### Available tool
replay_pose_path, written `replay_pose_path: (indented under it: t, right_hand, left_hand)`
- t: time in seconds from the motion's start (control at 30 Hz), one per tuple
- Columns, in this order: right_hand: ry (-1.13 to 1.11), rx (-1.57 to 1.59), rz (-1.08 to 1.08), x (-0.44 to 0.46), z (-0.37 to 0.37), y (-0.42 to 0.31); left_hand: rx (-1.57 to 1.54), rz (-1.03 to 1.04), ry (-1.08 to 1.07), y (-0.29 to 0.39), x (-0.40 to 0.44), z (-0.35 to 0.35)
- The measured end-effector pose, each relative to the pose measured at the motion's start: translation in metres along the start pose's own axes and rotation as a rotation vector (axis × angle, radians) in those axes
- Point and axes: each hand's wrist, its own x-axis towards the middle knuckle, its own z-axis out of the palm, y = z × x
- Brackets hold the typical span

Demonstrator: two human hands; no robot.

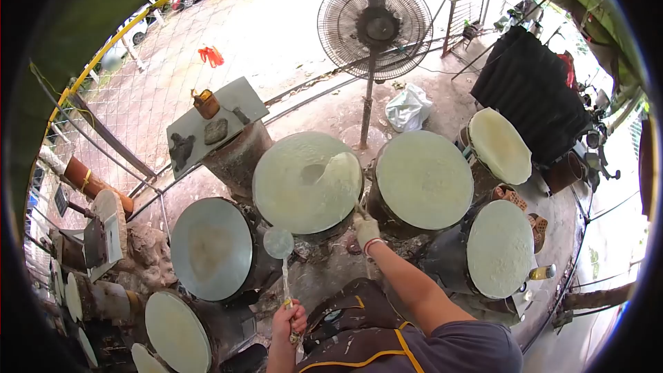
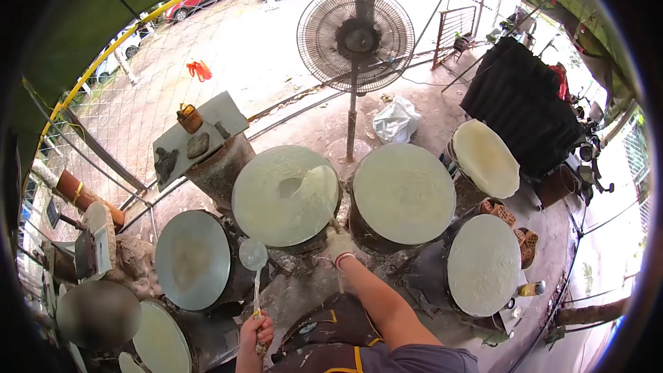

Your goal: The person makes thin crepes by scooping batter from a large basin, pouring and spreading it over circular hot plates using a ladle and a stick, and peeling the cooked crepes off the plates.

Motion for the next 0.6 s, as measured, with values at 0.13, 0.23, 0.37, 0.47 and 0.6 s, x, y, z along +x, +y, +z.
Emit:
replay_pose_path:
  t: [0.13, 0.23, 0.37, 0.47, 0.6]
  right_hand:
    - [-0.118, -0.02, -0.228, 0.019, -0.007, -0.007]
    - [0.04, -0.025, -0.214, 0.026, -0.008, 0.013]
    - [-0.271, -0.383, -0.17, 0.064, -0.015, -0.007]
    - [-0.111, -0.187, -0.156, 0.081, -0.031, -0.014]
    - [-0.276, -0.393, -0.368, 0.076, -0.018, -0.001]
  left_hand:
    - [-0.012, -0.018, -0.005, 0.011, 0.003, 0.004]
    - [0.012, -0.026, 0.0, 0.014, 0.007, 0.007]
    - [-0.008, -0.048, -0.033, 0.012, 0.016, 0.011]
    - [-0.095, -0.046, -0.013, 0.004, 0.021, 0.02]
    - [-0.105, -0.038, 0.039, -0.012, 0.031, 0.029]
